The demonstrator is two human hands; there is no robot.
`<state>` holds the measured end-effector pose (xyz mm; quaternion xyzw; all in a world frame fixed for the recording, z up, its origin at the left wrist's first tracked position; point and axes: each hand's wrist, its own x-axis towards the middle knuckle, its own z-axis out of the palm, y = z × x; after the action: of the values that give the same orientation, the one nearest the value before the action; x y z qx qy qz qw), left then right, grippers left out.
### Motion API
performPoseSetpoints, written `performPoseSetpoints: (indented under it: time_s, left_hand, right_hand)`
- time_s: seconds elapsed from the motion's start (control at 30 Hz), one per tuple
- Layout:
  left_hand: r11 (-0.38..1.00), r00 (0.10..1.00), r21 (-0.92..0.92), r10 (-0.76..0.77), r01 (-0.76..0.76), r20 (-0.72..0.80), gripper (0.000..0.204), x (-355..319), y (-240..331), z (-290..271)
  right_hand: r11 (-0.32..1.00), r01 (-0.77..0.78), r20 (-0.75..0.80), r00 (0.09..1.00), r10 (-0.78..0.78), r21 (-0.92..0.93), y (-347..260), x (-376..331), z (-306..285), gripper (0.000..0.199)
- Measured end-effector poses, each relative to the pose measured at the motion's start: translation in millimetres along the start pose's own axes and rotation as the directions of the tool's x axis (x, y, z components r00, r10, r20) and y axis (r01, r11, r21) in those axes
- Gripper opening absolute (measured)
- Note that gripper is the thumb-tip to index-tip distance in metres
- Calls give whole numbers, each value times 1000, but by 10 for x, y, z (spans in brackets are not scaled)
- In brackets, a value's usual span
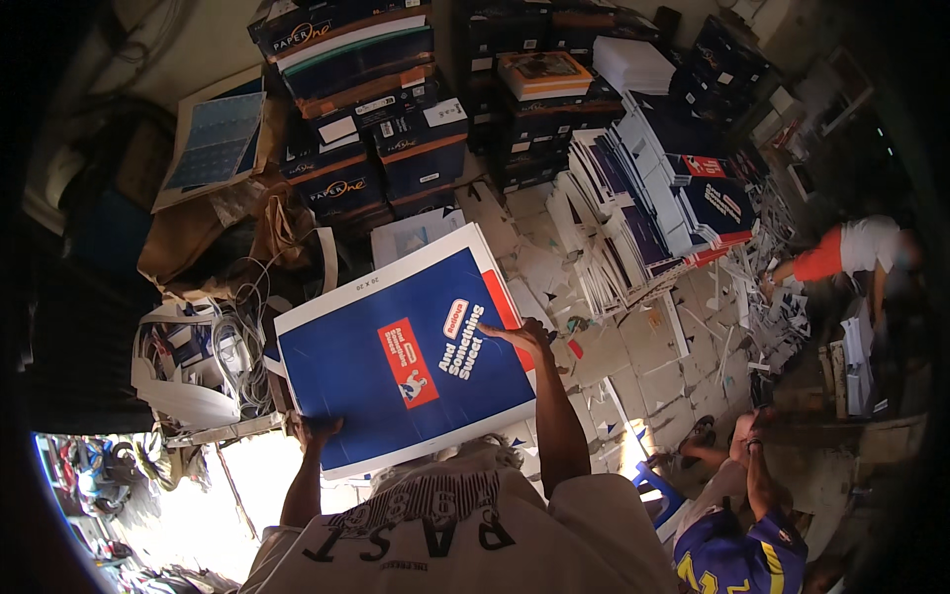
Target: The person sorts through a stack of blue and white printed cardstock sheets, peeling off waste strips and aligning the finished pieces into a neat stack.
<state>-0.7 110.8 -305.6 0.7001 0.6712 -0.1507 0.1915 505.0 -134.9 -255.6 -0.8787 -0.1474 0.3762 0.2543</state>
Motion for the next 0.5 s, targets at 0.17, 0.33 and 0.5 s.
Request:
performPoseSetpoints:
  time_s: [0.17, 0.33, 0.5]
  left_hand:
    - [1000, 999, 8, -15, 15, -43, 126, -292, 179, -157]
    - [998, 997, -64, 2, -6, -73, 134, -250, 32, -79]
    - [985, 990, -152, 102, -86, 101, 144, 9, 65, 165]
  right_hand:
    - [978, 144, 58, 986, -155, 153, -340, -398, -135, 74]
    - [946, 153, -56, 988, -143, 286, -690, -809, -258, 77]
    - [973, 167, -119, 982, -149, 162, -187, -540, -171, 77]
